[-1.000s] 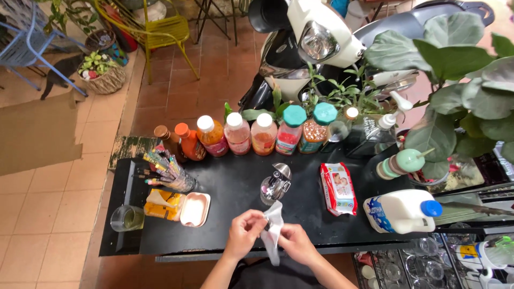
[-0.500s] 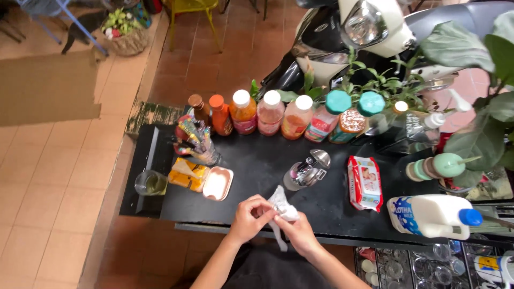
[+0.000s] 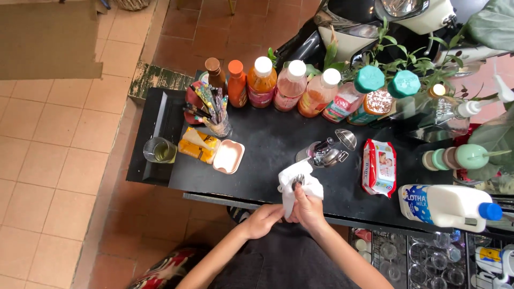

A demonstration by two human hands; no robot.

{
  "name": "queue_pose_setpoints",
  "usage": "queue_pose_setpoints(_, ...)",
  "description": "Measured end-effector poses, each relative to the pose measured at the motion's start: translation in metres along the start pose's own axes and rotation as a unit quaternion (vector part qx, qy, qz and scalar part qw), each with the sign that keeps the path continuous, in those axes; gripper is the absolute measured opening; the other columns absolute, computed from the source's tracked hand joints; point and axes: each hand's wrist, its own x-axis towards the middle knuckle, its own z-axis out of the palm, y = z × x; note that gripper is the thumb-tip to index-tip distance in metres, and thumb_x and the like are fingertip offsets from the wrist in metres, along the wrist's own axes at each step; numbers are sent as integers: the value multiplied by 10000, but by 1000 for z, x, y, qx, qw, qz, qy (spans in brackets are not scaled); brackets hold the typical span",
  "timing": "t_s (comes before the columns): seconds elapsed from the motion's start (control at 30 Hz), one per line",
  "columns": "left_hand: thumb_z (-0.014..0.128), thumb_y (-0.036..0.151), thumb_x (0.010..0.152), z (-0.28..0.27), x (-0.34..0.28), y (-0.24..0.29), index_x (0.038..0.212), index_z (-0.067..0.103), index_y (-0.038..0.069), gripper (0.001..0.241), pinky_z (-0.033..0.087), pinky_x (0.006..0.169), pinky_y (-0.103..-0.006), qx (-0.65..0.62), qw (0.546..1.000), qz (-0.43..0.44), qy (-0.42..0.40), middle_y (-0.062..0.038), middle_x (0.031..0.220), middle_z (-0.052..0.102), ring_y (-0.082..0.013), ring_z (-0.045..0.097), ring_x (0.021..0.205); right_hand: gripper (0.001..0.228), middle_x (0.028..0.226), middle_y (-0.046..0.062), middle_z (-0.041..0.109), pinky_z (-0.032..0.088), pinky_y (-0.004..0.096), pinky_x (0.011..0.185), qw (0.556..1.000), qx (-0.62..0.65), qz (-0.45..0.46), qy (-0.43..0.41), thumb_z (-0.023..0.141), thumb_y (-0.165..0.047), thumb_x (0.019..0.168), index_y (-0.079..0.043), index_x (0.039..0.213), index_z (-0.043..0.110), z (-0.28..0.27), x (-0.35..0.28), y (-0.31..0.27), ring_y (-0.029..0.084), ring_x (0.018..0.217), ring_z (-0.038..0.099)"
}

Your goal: Wiping down and cleaning various bar tools including a shaker, spoon, and strainer with a cloth.

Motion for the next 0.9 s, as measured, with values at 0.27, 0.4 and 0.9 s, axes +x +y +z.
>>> queue_pose_setpoints(0.27, 490, 236, 1114, 3, 4, 5, 1242, 668, 7, 317, 526, 846, -281, -57, 994, -50, -77, -72, 1071, 749, -141, 679, 938, 315, 875, 45, 694, 525, 277, 511, 968, -246, -51, 17, 715, -291, 922, -9, 1061, 686, 23, -20, -55, 105, 708, 629)
queue_pose_setpoints(0.4, 425, 300, 1069, 5, 9, 27, 1275, 660, 73, 386, 510, 793, -251, -150, 986, -46, -49, -23, 1132, 761, -92, 686, 951, 195, 868, 49, 722, 545, 254, 618, 948, -267, -128, -113, 776, -146, 942, 20, 1005, 697, -1, -22, -58, 105, 727, 647)
queue_pose_setpoints(0.9, 671, 175, 1006, -1, 14, -6, 1096, 734, -29, 232, 486, 510, -223, -141, 984, -85, 71, -120, 928, 776, -160, 754, 696, 139, 837, 32, 758, 530, 271, 655, 939, -317, -131, 33, 736, -113, 943, 14, 985, 774, 1, -19, -70, 106, 733, 683)
